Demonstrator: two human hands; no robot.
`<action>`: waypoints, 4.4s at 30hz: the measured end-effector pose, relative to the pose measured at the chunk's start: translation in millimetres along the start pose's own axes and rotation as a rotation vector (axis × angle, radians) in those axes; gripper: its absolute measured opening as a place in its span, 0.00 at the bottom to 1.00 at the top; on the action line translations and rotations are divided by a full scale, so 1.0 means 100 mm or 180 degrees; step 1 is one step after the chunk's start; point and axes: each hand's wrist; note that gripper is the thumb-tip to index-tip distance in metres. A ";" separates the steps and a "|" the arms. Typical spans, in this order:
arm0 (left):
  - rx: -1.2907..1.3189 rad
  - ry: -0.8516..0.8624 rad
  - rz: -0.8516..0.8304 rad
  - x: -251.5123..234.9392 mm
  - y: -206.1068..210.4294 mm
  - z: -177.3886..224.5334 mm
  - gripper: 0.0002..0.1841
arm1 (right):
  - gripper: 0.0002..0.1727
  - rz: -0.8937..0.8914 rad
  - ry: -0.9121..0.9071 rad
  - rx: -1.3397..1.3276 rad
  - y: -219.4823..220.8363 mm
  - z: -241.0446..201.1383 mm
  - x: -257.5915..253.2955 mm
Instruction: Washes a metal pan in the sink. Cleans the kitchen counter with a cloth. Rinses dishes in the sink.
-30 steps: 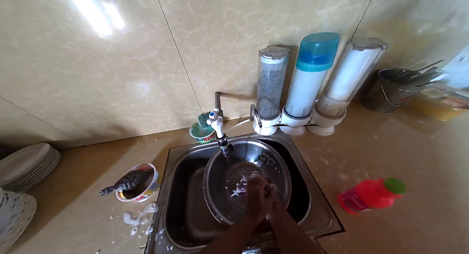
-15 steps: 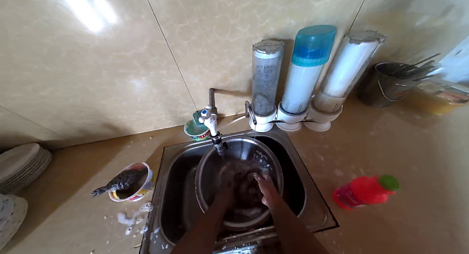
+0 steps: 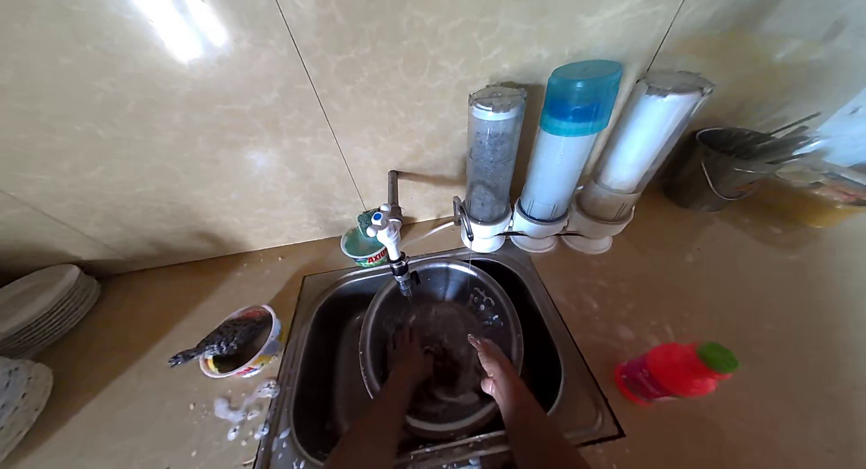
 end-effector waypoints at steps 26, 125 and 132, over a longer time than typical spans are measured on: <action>0.2502 0.0465 -0.0590 -0.07 -0.43 0.52 0.20 | 0.25 -0.0362 0.0414 -0.1261 0.08 0.01 -0.16; -0.0518 0.0790 -0.0151 0.51 -0.84 1.09 0.25 | 0.27 -0.0410 -0.2594 0.2957 -0.39 -0.21 0.41; -0.0030 0.1583 -0.0734 0.54 -1.11 1.43 0.38 | 0.28 0.0117 -0.2655 0.2619 -0.87 -0.05 0.47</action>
Point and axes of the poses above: each hand's wrist, its own x-axis away from the middle knuckle, its own y-axis out of the palm, z = x × y, and after that the axes turned 15 degrees about z, right-handed
